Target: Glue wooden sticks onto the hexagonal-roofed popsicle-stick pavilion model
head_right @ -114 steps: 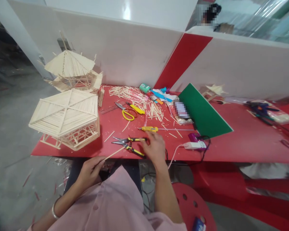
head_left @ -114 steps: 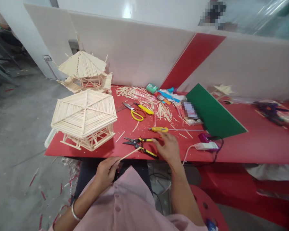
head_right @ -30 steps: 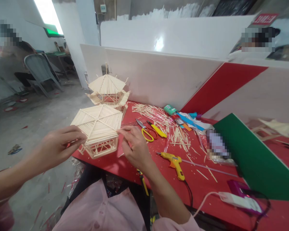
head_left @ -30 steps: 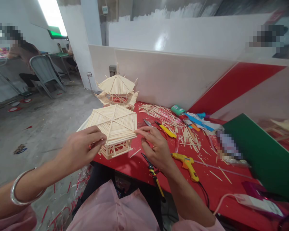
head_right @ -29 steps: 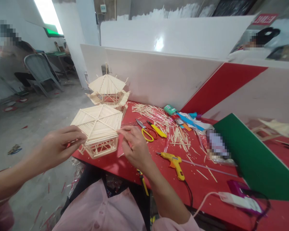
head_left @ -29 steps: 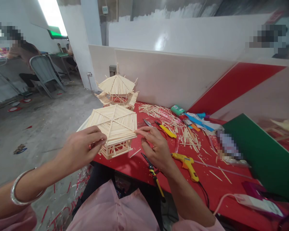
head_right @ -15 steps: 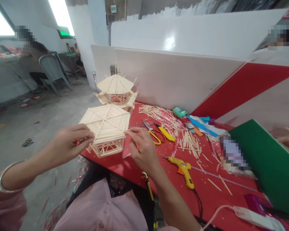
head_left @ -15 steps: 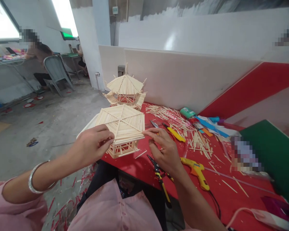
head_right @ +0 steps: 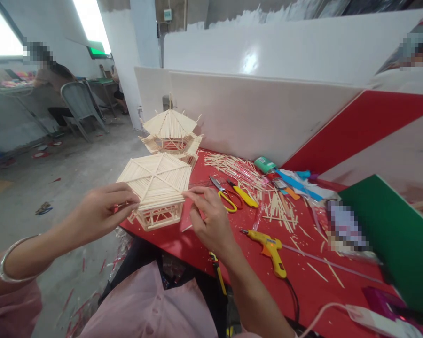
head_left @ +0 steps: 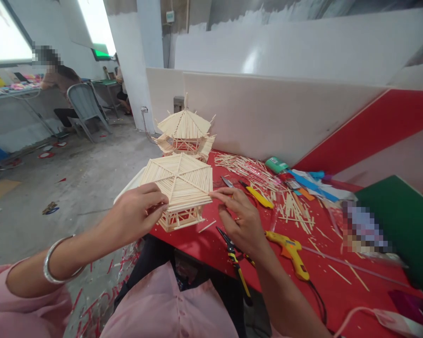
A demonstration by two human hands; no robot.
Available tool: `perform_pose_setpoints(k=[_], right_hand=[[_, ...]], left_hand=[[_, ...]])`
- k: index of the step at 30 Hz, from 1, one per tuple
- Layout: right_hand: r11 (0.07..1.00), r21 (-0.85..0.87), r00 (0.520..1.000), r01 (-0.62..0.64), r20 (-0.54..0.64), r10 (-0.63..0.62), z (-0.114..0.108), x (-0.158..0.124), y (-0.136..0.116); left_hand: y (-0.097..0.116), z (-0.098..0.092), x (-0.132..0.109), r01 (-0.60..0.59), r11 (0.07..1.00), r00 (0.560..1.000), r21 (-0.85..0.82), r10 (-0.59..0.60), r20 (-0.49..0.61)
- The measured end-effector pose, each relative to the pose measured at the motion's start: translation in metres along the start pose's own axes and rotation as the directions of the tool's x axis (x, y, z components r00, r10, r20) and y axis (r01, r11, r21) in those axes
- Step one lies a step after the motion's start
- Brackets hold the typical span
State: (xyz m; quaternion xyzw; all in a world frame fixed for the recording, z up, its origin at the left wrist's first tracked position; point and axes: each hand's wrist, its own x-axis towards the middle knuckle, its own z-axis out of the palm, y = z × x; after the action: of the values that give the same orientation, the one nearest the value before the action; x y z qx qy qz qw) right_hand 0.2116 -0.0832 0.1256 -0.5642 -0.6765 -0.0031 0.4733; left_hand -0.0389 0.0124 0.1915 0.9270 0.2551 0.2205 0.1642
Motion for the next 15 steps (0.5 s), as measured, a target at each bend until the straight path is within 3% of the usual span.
perform_pose_setpoints(k=[15], right_hand=[[1.000, 0.011, 1.000, 0.002, 0.001, -0.002, 0.0000, -0.0006, 0.0006]], left_hand=[[0.0030, 0.0007, -0.0006, 0.002, 1.000, 1.000, 0.002, -0.002, -0.024]])
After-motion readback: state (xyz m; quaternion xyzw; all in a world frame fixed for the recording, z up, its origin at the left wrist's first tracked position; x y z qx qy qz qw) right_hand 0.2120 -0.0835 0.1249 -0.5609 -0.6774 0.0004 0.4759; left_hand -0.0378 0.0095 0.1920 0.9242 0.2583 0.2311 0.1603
